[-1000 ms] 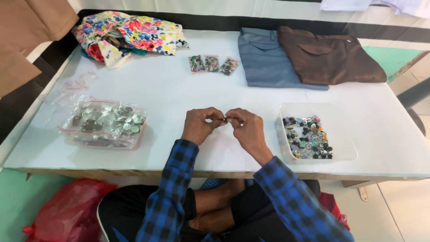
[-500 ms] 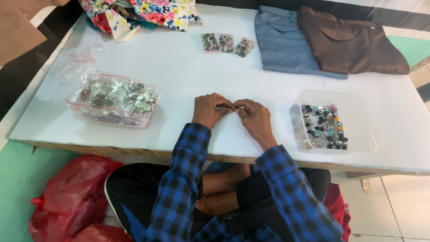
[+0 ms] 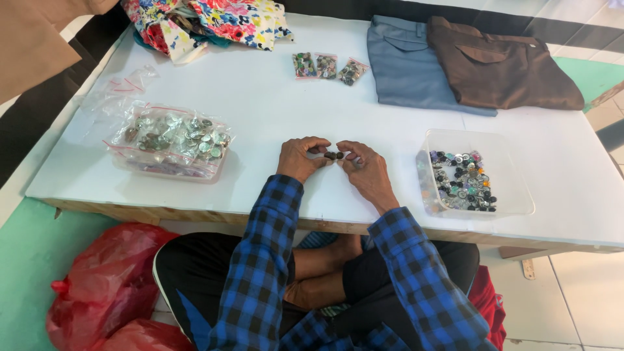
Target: The person sorts buttons from a container into small plastic bags by hand and then places the filled bags into a larger container.
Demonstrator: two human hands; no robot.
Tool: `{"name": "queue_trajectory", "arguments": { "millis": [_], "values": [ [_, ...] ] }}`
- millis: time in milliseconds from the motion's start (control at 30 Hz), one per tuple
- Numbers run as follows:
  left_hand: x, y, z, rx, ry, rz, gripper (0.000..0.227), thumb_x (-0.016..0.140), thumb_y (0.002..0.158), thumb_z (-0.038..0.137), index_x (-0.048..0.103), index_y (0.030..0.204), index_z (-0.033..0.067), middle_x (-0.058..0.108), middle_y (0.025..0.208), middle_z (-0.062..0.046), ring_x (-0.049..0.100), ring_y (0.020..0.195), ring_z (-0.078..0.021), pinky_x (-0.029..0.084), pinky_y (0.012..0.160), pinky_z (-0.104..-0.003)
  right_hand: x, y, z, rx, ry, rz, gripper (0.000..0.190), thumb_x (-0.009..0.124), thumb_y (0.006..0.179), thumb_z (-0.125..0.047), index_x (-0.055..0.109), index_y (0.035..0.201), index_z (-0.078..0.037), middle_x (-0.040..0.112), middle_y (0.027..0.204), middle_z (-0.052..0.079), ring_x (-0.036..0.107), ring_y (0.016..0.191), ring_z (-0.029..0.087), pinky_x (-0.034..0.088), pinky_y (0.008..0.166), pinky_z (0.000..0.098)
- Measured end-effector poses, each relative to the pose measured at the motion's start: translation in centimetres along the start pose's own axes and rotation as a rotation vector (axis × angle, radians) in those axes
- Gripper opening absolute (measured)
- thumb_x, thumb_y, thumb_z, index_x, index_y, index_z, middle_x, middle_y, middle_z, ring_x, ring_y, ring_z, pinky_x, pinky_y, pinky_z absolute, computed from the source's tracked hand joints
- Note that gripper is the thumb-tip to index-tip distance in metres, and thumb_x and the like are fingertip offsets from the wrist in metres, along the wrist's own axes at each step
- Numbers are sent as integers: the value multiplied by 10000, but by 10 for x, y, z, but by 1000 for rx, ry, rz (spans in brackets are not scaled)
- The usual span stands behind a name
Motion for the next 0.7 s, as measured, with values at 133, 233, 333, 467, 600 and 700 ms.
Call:
{"name": "queue_trajectory", "arguments": {
  "millis": [133, 233, 333, 467, 600, 700],
  "values": [
    [-1, -1, -3, -31, -24, 0, 387, 879, 742, 113, 782, 1101, 221, 770, 943, 0, 693, 922, -166, 530, 889, -324, -2, -1, -4, -7, 18, 7, 390, 647, 882, -4, 703, 1248, -128, 718, 1141, 121, 637, 1006, 211, 489, 926, 344],
    [-1, -1, 1, -28, -14, -11, 362, 840, 771, 61, 779, 1101, 195, 777, 949, -26, 704, 928, -192, 538, 891, -340, -2, -1, -2, 4, 18, 1, 365, 650, 885, -14, 727, 1211, -160, 728, 1114, 94, 645, 996, 194, 493, 918, 336],
    [-1, -2, 0, -34, -22, -12, 335, 852, 775, 79, 783, 1078, 205, 776, 936, -11, 698, 913, -168, 536, 878, -320, 1, 0, 2, 2, 9, -4, 356, 652, 890, -16, 731, 1204, -165, 727, 1101, 89, 645, 989, 192, 496, 915, 334],
    [-3, -2, 5, 15, -16, 0, 318, 837, 798, 62, 785, 1085, 190, 772, 918, -27, 694, 898, -194, 558, 856, -350, 2, 1, 3, -27, 24, 18, 372, 657, 888, -11, 709, 1231, -149, 722, 1132, 95, 643, 986, 195, 492, 908, 331],
    [-4, -3, 10, 24, 10, 6, 339, 848, 794, 58, 772, 1108, 162, 769, 927, -49, 698, 910, -216, 561, 860, -360, 1, 3, 3, -50, 26, 41, 383, 685, 889, -13, 688, 1260, -108, 713, 1166, 128, 648, 987, 216, 503, 901, 357],
    [-3, -1, 7, 20, 7, 1, 335, 852, 798, 80, 773, 1110, 173, 767, 928, -37, 698, 917, -208, 562, 869, -362, 3, 5, 4, -60, -7, 33, 353, 670, 889, 7, 711, 1221, -107, 728, 1108, 113, 668, 979, 222, 513, 893, 358]
  ]
}}
Point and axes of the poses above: each hand's wrist, its own y-axis towards the middle knuckle, its own x-axis out of the palm, z = x × y, the point moved 3 cm from there along y, towards the middle knuckle
